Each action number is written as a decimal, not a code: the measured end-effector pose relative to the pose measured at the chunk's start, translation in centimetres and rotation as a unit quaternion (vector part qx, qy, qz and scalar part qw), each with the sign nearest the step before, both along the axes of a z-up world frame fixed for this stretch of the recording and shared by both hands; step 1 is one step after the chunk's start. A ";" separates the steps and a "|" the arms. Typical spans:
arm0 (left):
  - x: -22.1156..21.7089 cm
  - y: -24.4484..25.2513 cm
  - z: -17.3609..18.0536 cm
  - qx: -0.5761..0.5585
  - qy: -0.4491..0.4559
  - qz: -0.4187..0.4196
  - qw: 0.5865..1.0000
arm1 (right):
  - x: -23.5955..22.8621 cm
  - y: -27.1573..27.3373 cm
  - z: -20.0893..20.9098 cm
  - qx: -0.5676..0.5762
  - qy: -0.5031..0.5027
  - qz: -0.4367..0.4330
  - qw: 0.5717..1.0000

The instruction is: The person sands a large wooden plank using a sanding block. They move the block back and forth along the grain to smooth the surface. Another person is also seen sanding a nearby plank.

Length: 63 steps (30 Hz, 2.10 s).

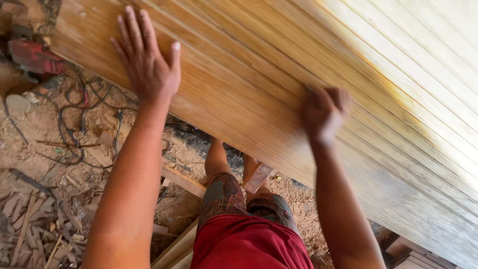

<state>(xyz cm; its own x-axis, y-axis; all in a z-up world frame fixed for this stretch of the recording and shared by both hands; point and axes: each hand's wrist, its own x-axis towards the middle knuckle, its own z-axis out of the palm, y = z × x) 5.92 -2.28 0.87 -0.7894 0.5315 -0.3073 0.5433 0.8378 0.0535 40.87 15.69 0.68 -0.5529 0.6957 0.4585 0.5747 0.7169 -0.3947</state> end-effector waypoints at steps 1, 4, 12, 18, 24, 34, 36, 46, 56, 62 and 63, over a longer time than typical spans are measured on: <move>0.3 0.2 0.2 -0.008 -0.011 0.005 1.000 | -4.1 -0.9 0.0 -0.033 0.017 0.024 0.999; 0.4 0.3 1.2 0.013 0.013 -0.030 0.999 | -16.4 -2.1 -0.4 -0.053 0.044 0.024 0.997; 0.5 0.1 2.6 0.058 -0.004 -0.026 0.998 | -5.2 0.0 0.7 -0.041 -0.017 0.086 0.995; 0.7 0.5 2.9 0.066 -0.015 -0.014 0.998 | 20.2 3.5 3.7 -0.050 -0.121 -0.082 0.988; 1.2 0.6 3.6 0.072 -0.015 -0.008 0.997 | 23.7 5.4 5.4 -0.058 -0.095 -0.131 0.985; 1.1 -0.5 2.2 0.114 0.021 -0.061 0.991 | 16.5 10.1 3.2 -0.018 -0.041 -0.093 0.995; 1.1 -0.5 1.9 0.106 0.021 -0.051 0.993 | 16.2 10.9 3.5 0.017 -0.055 -0.090 0.994; 0.9 -0.1 2.4 0.127 0.023 -0.056 0.990 | 7.2 12.1 2.3 0.017 0.006 0.002 1.000; 0.8 -0.3 2.1 0.117 0.032 -0.066 0.990 | -5.0 10.7 -2.1 -0.010 -0.006 0.071 0.997; 0.5 -0.4 2.2 0.105 0.025 -0.076 0.991 | 13.5 12.3 2.2 0.012 -0.060 -0.069 0.996; 0.5 -0.4 2.0 0.102 0.024 -0.075 0.992 | 13.6 12.3 2.5 0.024 -0.028 -0.061 0.997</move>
